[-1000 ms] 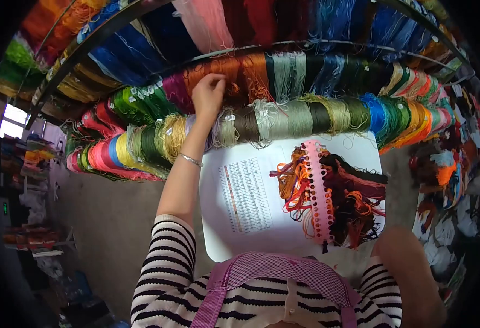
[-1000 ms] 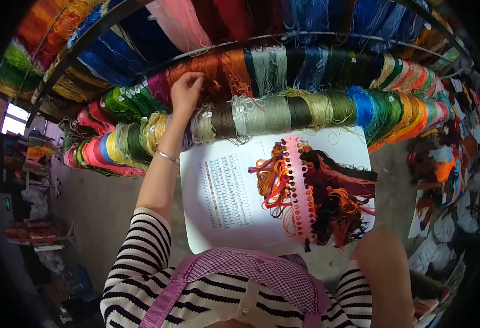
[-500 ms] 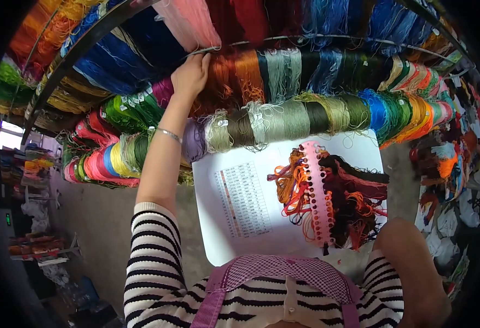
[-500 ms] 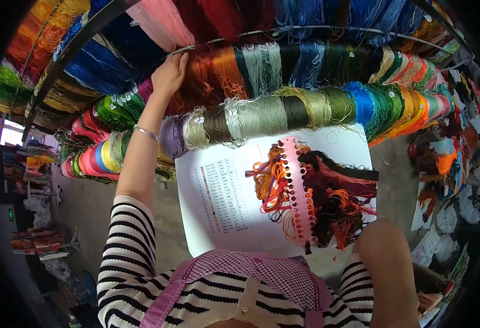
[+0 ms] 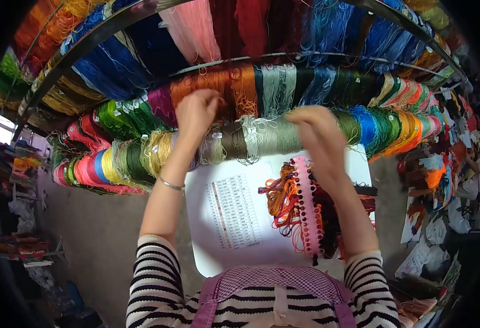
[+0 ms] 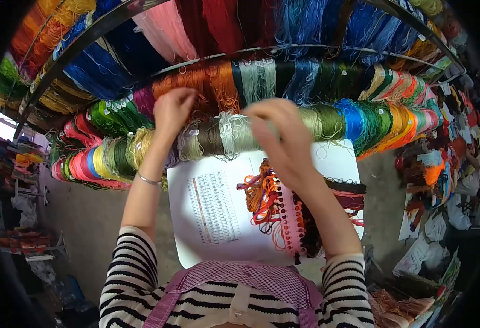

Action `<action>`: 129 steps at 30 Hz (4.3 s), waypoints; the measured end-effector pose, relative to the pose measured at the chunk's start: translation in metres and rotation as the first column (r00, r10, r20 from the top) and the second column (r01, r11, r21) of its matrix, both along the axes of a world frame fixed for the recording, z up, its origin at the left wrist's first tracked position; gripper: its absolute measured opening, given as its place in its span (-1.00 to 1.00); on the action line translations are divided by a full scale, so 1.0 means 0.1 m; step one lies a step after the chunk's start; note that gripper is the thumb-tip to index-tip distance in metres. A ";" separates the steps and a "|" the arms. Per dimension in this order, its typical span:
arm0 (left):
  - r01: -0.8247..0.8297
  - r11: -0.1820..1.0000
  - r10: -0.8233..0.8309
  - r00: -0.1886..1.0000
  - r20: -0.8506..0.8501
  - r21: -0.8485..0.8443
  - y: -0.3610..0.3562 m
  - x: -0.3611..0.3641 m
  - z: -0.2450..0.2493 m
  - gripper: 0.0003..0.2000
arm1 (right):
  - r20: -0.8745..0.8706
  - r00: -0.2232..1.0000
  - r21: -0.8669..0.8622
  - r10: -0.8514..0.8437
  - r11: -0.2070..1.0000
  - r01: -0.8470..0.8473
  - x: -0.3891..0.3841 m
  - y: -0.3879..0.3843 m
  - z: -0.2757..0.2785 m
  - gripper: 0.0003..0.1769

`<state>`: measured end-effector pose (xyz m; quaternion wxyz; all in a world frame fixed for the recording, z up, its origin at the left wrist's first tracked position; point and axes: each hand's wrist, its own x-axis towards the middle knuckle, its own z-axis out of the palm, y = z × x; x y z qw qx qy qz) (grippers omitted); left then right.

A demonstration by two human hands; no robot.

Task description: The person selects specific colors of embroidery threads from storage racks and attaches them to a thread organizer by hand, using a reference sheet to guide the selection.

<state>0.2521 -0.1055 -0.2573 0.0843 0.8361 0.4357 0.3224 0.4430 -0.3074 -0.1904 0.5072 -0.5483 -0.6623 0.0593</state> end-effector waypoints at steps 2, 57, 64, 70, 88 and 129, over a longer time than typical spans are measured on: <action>-0.011 0.979 0.025 0.997 0.069 -0.204 0.01 0.13 -0.19 -0.83 | 0.015 0.995 -0.049 0.098 0.994 -0.097 -0.13 0.53 -0.22 -0.77; -0.025 0.924 0.134 0.956 0.262 -0.382 0.31 0.44 -0.41 -0.79 | -0.912 0.409 -0.183 0.038 0.853 -0.489 -0.30 1.28 -1.10 -0.82; -0.043 0.958 0.124 0.954 0.272 -0.284 0.40 0.45 -0.59 -0.81 | -0.721 0.677 -0.412 -0.152 0.879 -0.241 0.34 -0.57 -0.47 -0.89; -0.011 0.933 0.128 0.944 0.304 -0.359 0.35 0.37 -0.56 -0.80 | -0.814 0.042 -0.443 -0.580 0.665 0.601 2.41 -3.31 -0.93 -0.76; 0.290 0.832 -0.038 0.880 0.473 -0.474 0.24 0.14 -0.56 -0.87 | -0.844 0.509 -0.340 -0.166 0.901 -0.270 0.09 0.24 -0.59 -0.74; 0.664 0.478 0.017 0.647 0.762 -0.575 0.12 0.04 -0.46 -0.94 | -0.923 0.383 -0.180 0.028 0.849 -0.497 -0.28 1.39 -1.14 -0.80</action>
